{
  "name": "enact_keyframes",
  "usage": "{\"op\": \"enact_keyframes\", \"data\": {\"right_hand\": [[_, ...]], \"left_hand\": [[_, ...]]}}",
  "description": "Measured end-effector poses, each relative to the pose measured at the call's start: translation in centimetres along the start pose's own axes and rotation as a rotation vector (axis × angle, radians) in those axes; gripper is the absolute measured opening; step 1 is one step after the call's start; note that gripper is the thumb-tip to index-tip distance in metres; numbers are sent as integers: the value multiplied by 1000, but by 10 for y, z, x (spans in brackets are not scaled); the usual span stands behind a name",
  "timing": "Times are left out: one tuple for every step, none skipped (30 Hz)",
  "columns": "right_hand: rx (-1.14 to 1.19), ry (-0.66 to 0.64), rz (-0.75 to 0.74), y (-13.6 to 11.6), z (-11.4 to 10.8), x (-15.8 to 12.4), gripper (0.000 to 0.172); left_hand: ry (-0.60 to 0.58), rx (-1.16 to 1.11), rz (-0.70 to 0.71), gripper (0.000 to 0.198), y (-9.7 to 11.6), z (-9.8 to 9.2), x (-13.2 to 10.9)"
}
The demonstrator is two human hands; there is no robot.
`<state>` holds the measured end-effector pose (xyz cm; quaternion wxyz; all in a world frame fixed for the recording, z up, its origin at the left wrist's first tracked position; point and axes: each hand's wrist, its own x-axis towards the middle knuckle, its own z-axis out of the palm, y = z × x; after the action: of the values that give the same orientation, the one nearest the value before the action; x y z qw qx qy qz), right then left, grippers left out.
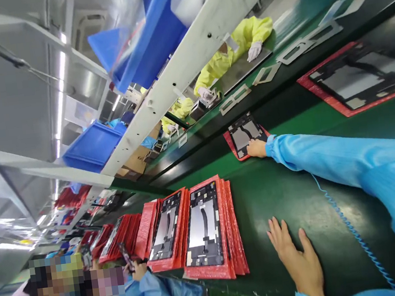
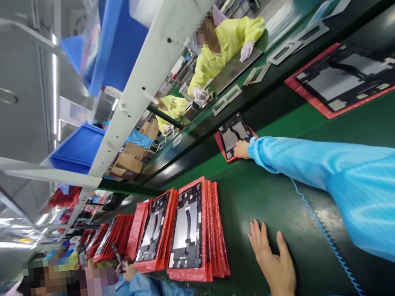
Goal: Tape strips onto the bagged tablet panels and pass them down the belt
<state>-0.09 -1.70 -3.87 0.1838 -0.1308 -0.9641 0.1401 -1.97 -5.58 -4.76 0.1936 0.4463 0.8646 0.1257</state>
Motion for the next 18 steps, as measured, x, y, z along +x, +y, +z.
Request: {"op": "enact_keyframes", "data": {"right_hand": [[-40,56,76,-6,14,-2,51],[-57,136,181,-13,30,-4,54],[-41,229,276,-20,47,-7,57],[0,321,355,-27,63,-9,60],[51,399,411,-31,77,-12,63],[101,465,447,-32,85,-13,65],[141,508,460,-26,87,-12,64],[167,515,445,-14,82,-9,61],[168,513,432,5,70,-2,56],[166,431,361,30,51,7,48],[142,304,293,60,26,20,40],[88,174,261,92,-1,35,36],[51,171,286,124,-28,50,37],[17,180,311,153,-53,66,36],[-13,180,329,178,-72,79,31],[-39,172,342,197,-86,90,26],[-59,166,350,209,-92,97,22],[-74,161,353,216,-92,101,18]], "left_hand": [[-3,2,7,42,-1,-2,2],[-9,3,19,37,-3,-4,4],[-17,5,34,30,-6,-7,8],[-25,7,50,25,-9,-11,12],[-30,8,64,20,-13,-16,17],[-32,8,75,17,-18,-21,22],[-29,6,83,17,-22,-26,29],[-23,1,92,19,-26,-31,36],[-14,-6,99,20,-29,-36,43],[-3,-15,105,19,-32,-41,52],[12,-26,112,19,-33,-46,62],[28,-37,119,21,-33,-52,72],[46,-48,126,23,-32,-59,84],[65,-58,133,24,-30,-66,96],[85,-67,138,26,-26,-73,110],[105,-73,144,28,-21,-81,124],[125,-77,145,30,-15,-89,139],[144,-77,145,30,-9,-97,155]]}}
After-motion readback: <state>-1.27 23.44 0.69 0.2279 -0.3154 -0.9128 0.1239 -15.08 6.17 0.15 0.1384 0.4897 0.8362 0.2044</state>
